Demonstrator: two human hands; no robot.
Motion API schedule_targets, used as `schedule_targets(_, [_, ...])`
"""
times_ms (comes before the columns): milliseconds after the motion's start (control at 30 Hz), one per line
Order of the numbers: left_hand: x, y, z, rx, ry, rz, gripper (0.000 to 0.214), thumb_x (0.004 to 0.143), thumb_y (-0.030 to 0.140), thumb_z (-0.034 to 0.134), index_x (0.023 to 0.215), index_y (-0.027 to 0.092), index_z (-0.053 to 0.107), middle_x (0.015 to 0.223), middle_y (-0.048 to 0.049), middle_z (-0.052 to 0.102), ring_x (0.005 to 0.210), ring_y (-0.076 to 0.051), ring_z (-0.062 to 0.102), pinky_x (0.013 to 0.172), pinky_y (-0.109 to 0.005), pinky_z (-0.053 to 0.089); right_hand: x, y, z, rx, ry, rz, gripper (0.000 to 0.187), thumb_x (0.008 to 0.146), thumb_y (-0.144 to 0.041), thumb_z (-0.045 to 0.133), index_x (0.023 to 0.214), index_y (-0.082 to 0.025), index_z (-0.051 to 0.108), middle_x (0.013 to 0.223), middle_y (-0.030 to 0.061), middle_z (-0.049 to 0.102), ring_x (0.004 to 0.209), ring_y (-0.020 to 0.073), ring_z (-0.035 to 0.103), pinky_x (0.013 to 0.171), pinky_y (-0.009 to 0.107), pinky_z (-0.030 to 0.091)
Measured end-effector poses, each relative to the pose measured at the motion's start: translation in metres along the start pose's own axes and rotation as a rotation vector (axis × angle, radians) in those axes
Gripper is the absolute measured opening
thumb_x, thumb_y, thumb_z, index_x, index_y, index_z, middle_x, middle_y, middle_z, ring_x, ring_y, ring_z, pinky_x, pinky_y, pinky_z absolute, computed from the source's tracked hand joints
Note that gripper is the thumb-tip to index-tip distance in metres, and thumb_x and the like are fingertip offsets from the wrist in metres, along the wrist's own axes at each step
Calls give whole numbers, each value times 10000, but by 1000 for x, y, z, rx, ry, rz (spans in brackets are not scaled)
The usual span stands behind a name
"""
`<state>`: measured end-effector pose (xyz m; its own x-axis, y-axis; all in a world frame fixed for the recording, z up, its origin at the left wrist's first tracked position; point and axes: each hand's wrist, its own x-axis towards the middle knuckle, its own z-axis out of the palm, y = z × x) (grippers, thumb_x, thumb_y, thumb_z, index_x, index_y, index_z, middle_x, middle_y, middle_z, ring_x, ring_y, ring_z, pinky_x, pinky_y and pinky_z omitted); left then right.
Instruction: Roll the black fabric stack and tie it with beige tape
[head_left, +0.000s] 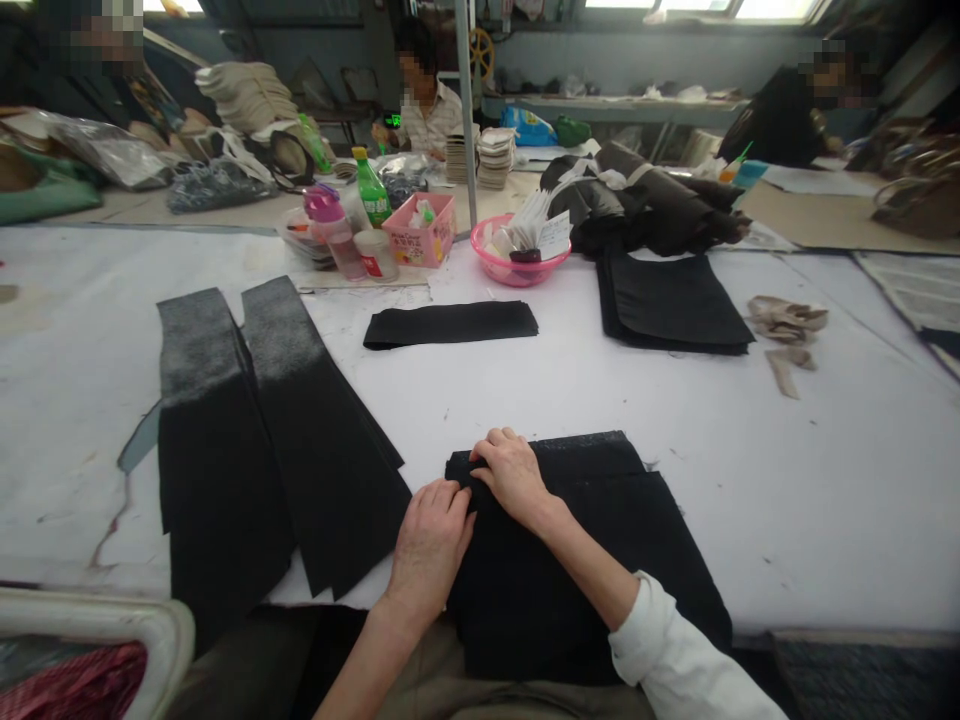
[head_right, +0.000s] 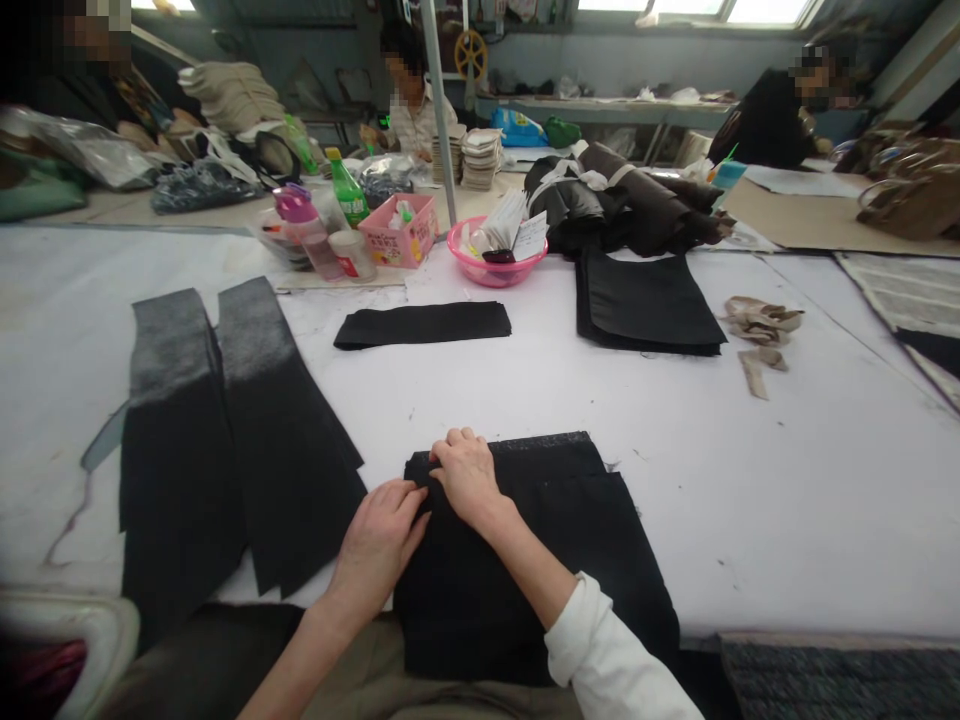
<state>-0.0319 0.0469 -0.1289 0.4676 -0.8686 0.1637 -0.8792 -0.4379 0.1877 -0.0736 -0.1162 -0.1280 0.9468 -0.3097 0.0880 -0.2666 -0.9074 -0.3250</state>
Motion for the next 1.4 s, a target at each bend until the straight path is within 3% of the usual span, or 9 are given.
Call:
schedule_targets(133, [23, -11, -7, 99, -13, -42, 229, 926, 173, 421, 1084, 187, 586, 948, -82, 562, 941, -243, 530, 833, -400, 470, 2, 0, -2, -15, -20, -18, 209, 794, -291, 717, 990, -256, 651, 985, 39, 595, 959, 217, 503, 785, 333, 395])
schedule_targets(367, [50, -32, -13, 138, -55, 8, 147, 864, 247, 576, 1006, 224, 608, 973, -69, 535, 952, -248, 493, 785, -369, 436, -1, 2, 1, 3, 10, -14, 215, 786, -298, 727, 977, -266, 633, 966, 26, 581, 944, 209, 500, 786, 325, 381])
schedule_targets(533, [52, -46, -20, 179, -52, -2, 118, 847, 284, 609, 922, 194, 598, 985, -81, 536, 972, -263, 485, 792, -377, 430, -4, 3, 4, 41, 59, -6, 260, 781, -278, 734, 999, -248, 597, 969, 25, 577, 949, 205, 497, 805, 325, 378])
schedule_targets(900, [51, -52, -18, -14, -80, 3, 269, 845, 226, 610, 1110, 242, 567, 1025, -55, 535, 1002, -233, 493, 853, -363, 449, 7, -2, 6, 50, 7, -53, 225, 799, -355, 713, 1000, -270, 655, 961, 30, 581, 947, 204, 493, 784, 324, 360])
schedule_targets(1200, [63, -59, -20, -105, -168, 82, 188, 827, 169, 612, 996, 249, 593, 1018, -42, 524, 998, -216, 493, 861, -352, 459, 20, -1, 13, 87, -47, -59, 189, 744, -339, 769, 845, -240, 645, 894, 10, 572, 910, 189, 489, 739, 304, 326])
schedule_targets(1400, [68, -63, -23, -105, -190, 116, 194, 820, 177, 620, 1002, 239, 596, 1021, -49, 529, 994, -218, 493, 858, -349, 455, 20, -1, 12, 61, -30, -51, 241, 737, -365, 774, 910, -247, 653, 929, 21, 581, 938, 199, 483, 753, 316, 321])
